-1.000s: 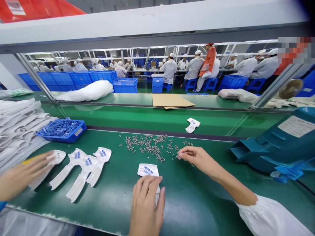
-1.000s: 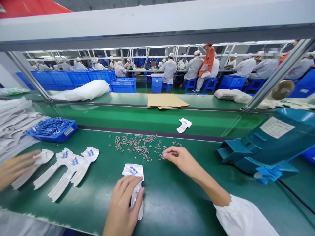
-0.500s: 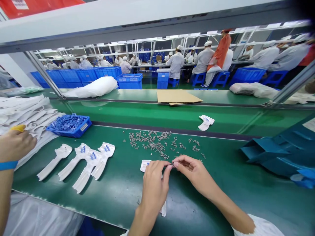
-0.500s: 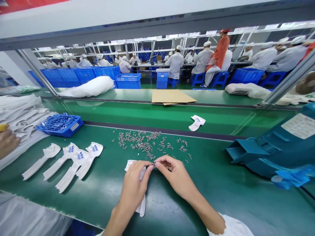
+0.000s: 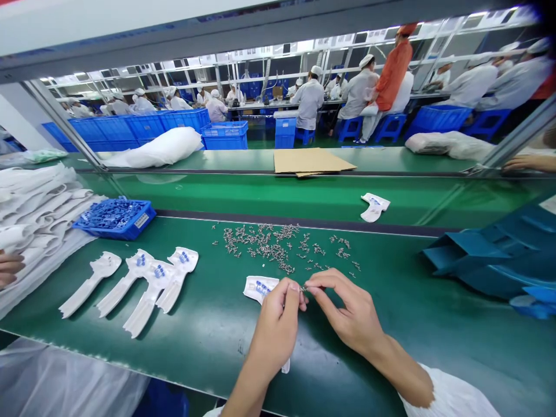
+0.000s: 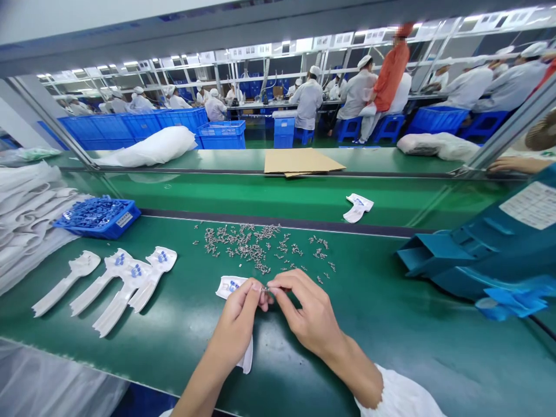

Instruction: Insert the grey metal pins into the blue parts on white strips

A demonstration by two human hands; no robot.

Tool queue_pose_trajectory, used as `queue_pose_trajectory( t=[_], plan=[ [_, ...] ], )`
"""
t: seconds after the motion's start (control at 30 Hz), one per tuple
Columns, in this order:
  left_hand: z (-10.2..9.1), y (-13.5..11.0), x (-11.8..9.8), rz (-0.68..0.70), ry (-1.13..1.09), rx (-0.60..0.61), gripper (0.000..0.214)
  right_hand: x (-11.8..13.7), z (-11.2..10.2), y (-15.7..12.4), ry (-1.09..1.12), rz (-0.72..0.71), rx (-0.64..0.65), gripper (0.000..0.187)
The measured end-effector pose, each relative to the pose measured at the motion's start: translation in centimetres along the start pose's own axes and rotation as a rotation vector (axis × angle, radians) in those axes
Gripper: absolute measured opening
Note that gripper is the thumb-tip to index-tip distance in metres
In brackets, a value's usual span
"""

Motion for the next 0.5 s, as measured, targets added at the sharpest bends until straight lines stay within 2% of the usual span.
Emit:
queue_pose_trajectory(
  t=[0.1,0.2,0.27,0.37,0.5],
  plan=[
    [0.3,-0.1,0.1,-0.038,-0.042,-0.006,0.04,-0.1,-0.4,-0.1,-0.022,-0.003,-0.042,0.014],
    [-0.5,-0.5,-0.4,-0.021,0.012,-0.06,0.038,-0.9,-0.3,-0.2,-0.012,0.079,-0.025,0.01],
    [-1.3,-0.8,-1.3,0.089,0.132,-0.102,0.027,-1.7,0.0,-0.3,0.006,0.174,0.004,0.007],
    [-1.6,-1.3,-2.9,0.324,0.315,-0.093,0.023,-2.6,0.5,-0.5,0.036,0.292,0.041,0.01],
    [-1.6,-1.6,-3.8,0.479,0.498,-0.127,0.017,-2.7,0.9,-0.7,0.048,0.323,0.051,0.012]
  ],
)
Point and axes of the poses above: each hand's wrist, its own y-axis towards the middle knuckle, its own z-axis out of the palm, x = y × z, the point moved 9 cm from there along y, towards the middle knuckle, and after that the axes turned 6 degrees about -x, right-handed, at the moved point
